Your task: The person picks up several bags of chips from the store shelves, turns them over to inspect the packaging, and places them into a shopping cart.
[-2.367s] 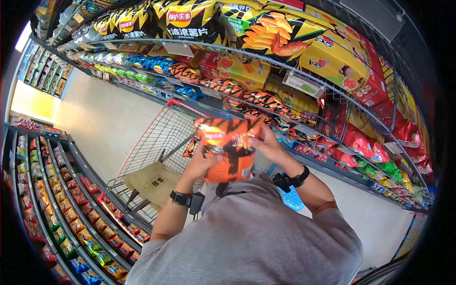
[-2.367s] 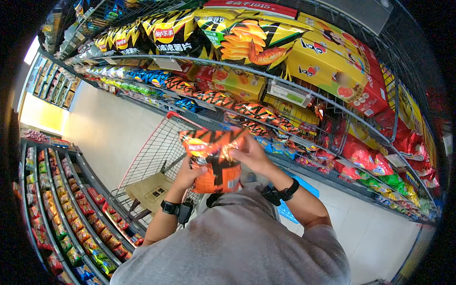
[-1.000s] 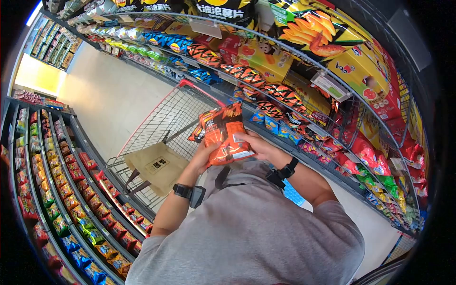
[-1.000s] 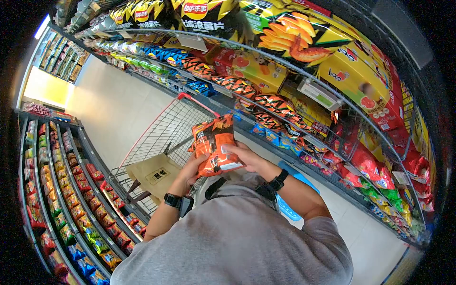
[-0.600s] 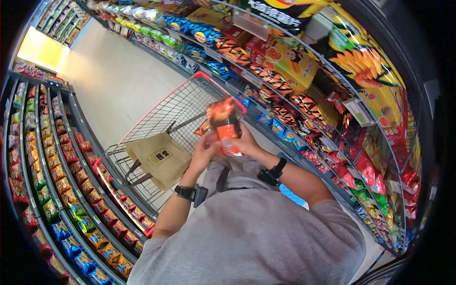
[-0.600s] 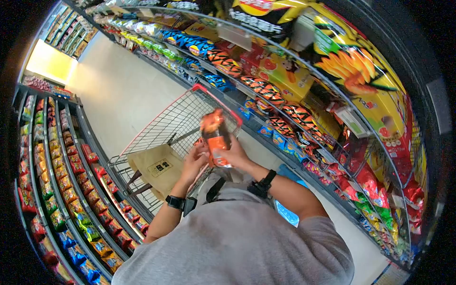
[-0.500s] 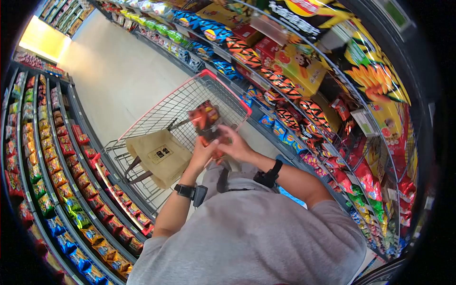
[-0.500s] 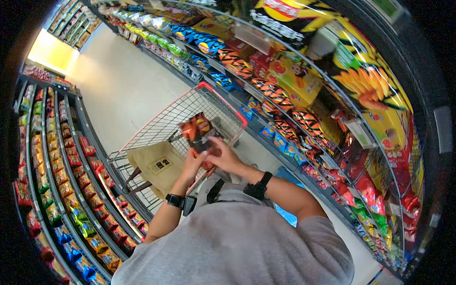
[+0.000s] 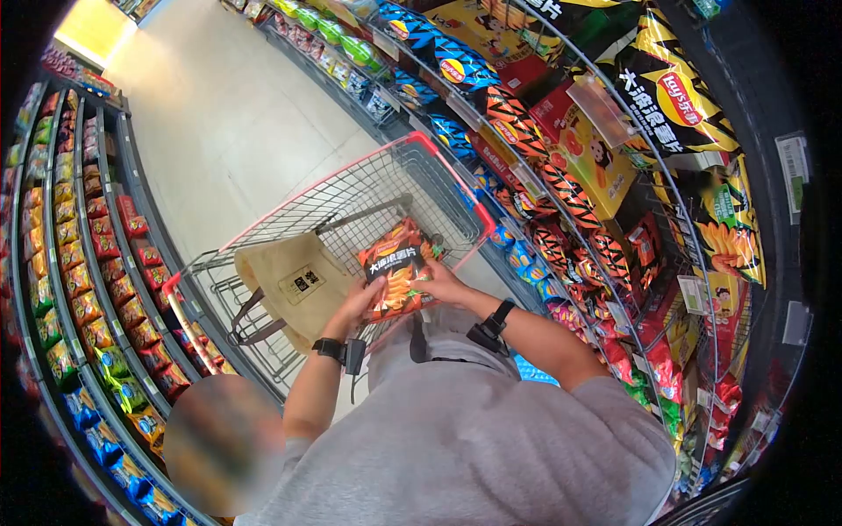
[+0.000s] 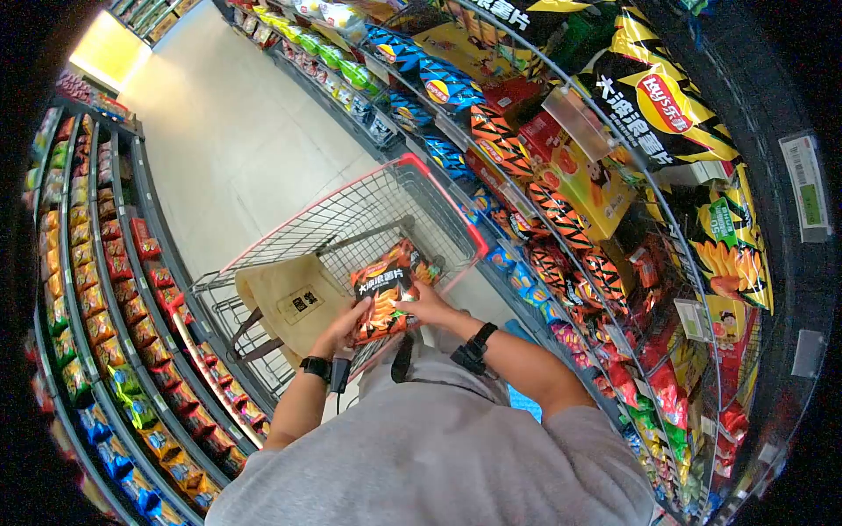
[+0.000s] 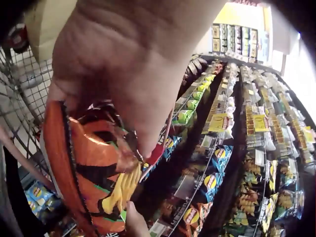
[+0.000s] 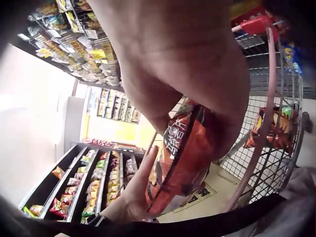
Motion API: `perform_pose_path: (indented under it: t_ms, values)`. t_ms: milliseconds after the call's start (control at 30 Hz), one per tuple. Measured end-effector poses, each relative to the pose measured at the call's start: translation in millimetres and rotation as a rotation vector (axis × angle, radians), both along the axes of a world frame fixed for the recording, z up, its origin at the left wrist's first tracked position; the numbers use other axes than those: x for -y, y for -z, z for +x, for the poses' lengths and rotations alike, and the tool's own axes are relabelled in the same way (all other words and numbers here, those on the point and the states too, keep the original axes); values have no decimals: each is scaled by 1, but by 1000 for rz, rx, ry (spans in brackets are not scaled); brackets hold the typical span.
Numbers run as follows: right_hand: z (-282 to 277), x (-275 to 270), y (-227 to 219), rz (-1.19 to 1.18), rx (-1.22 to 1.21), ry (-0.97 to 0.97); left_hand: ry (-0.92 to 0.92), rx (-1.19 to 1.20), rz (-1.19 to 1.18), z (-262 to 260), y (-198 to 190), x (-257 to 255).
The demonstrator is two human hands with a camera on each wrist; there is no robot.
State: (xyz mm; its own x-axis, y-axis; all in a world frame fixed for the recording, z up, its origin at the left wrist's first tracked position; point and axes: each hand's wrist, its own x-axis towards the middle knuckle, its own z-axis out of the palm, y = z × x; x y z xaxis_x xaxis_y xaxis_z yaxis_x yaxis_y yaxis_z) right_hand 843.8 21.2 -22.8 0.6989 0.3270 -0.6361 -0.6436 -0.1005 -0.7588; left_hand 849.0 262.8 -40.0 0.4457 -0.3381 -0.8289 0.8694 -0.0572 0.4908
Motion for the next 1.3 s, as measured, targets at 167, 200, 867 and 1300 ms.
perform_pose_path:
  t_ms: [167, 200, 867, 1300]
  values:
    - [-2, 13, -26, 54, -188, 88, -190, 11, -34, 6, -8, 13]
    - [-2, 25, -25, 43, -152, 109, -186, 88, 38, 7, 7, 10]
    - [-139, 317, -133, -1063, 851, 758, 349, 950, 551, 6, 90, 105]
    - [-135, 309, -149, -856, 965, 955, 393, 860, 110, -4, -48, 201]
